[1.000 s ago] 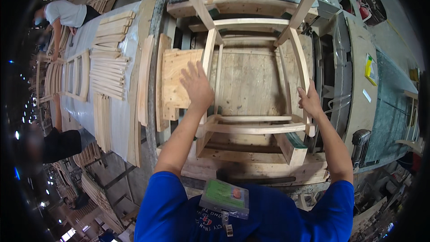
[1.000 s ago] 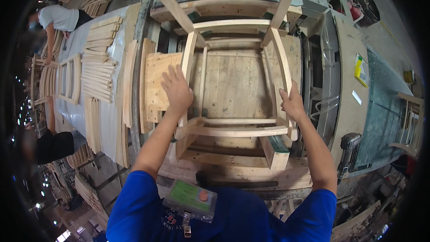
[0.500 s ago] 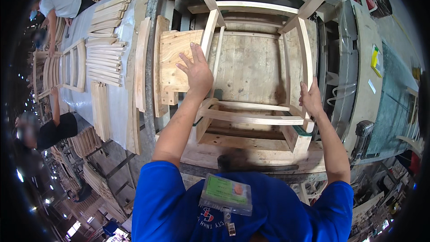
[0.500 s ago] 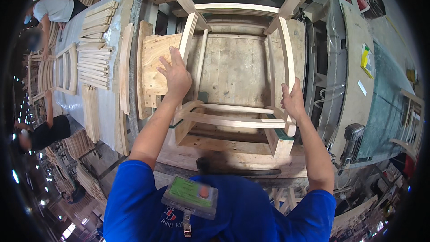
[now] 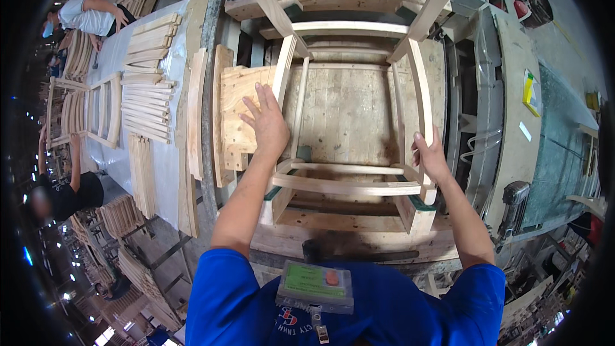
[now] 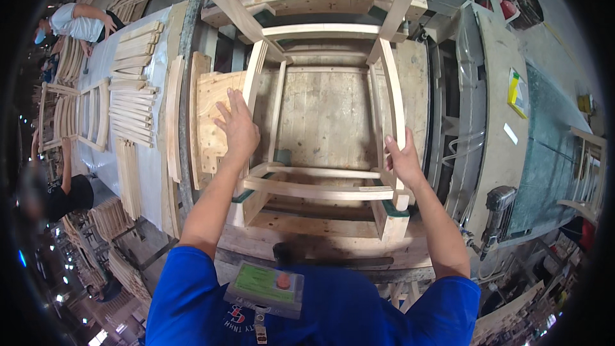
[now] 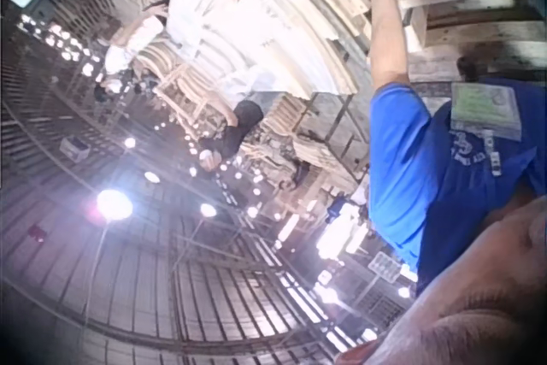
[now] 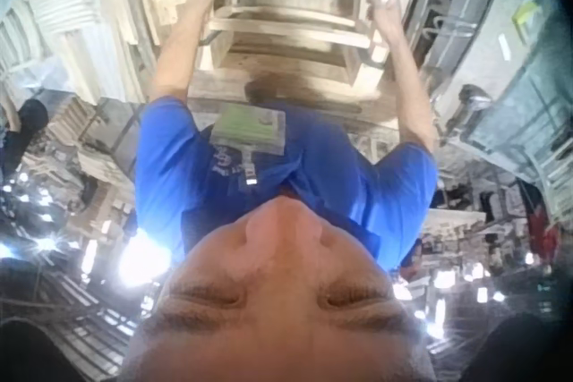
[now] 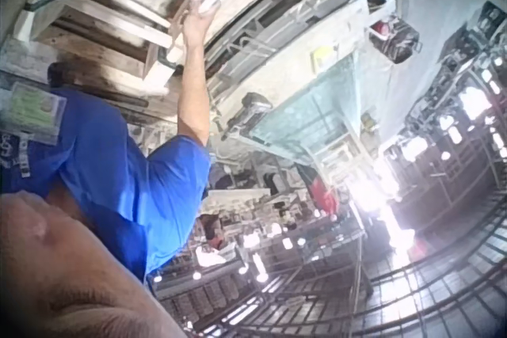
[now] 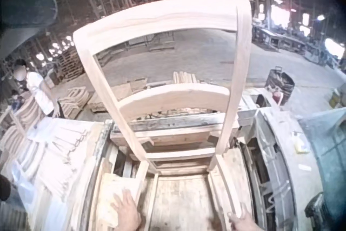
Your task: The person assembles wooden chair frames in a workshop. They pick up chair frames, place them on a workbench, and use a nail gun to fasten joints before moving the completed frames to a stack.
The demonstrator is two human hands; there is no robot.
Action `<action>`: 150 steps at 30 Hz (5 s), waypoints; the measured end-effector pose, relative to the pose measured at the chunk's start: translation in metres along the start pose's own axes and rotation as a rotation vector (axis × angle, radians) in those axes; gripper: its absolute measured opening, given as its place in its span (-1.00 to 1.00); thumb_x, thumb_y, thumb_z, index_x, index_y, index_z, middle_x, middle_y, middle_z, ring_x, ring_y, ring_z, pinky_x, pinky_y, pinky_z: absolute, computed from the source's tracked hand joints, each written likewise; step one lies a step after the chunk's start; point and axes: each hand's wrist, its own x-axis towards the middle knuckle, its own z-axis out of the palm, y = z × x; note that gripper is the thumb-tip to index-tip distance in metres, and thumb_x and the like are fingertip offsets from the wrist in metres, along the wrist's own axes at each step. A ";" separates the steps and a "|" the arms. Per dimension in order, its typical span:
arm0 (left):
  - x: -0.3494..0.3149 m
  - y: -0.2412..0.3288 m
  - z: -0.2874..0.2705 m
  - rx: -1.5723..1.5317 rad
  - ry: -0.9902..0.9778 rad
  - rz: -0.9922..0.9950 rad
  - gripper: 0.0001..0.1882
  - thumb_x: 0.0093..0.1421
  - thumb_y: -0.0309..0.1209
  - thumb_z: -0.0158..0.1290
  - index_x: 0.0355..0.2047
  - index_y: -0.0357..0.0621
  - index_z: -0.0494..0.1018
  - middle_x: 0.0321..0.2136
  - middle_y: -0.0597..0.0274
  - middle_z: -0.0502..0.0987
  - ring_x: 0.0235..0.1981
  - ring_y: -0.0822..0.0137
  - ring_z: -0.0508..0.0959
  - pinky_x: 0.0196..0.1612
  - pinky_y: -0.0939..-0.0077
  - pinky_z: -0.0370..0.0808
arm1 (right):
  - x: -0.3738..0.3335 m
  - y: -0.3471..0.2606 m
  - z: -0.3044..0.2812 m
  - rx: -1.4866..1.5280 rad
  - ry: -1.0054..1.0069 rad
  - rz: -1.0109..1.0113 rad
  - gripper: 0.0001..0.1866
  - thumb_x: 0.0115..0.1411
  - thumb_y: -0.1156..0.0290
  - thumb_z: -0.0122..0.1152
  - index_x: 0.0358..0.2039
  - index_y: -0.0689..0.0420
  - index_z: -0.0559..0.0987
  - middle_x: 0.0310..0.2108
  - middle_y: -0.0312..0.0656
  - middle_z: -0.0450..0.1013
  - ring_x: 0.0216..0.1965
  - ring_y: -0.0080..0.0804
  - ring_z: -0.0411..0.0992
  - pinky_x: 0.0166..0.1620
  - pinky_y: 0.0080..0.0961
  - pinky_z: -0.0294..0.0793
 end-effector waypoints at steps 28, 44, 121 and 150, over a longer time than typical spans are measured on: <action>0.020 0.018 -0.016 0.016 -0.003 -0.030 -0.16 0.18 -0.63 0.01 0.45 -0.48 -0.05 0.50 -0.38 -0.15 0.45 -0.63 -0.10 0.31 -0.75 -0.09 | 0.014 0.011 -0.008 0.045 0.056 0.062 -0.02 0.41 -0.44 -0.30 0.53 0.09 -0.01 0.34 0.10 0.25 0.36 -0.03 0.23 0.42 0.06 0.12; 0.023 0.008 0.008 0.148 0.129 -0.087 0.05 0.12 -0.39 0.31 0.44 -0.54 -0.07 0.46 -0.45 -0.06 0.42 -0.59 0.04 0.41 -0.44 0.06 | -0.149 -0.009 -0.150 -1.291 0.733 -0.234 -0.52 0.39 0.30 0.16 0.22 0.30 0.45 0.13 0.17 0.48 0.15 0.20 0.45 0.19 -0.04 0.42; -0.152 0.054 -0.014 -0.519 -0.174 0.192 -0.53 0.38 -0.07 -0.04 -0.02 -0.21 0.57 -0.20 -0.22 0.68 -0.09 -0.14 0.67 0.04 -0.02 0.58 | -0.454 -0.295 -0.037 -0.505 0.591 -1.202 -0.44 0.48 -0.17 -0.14 -0.52 -0.01 0.35 -0.72 -0.41 0.12 -0.68 -0.56 0.15 -0.54 -0.53 0.20; -0.149 0.066 -0.001 -0.408 -0.117 0.151 -0.64 0.34 -0.09 0.01 -0.07 -0.01 0.64 -0.30 -0.11 0.69 -0.20 -0.18 0.67 -0.11 -0.06 0.58 | -0.280 0.079 0.079 -1.052 -0.143 -0.903 -0.70 0.22 0.08 0.30 -0.32 0.05 0.54 -0.39 -0.08 0.49 -0.29 -0.06 0.54 -0.22 -0.13 0.53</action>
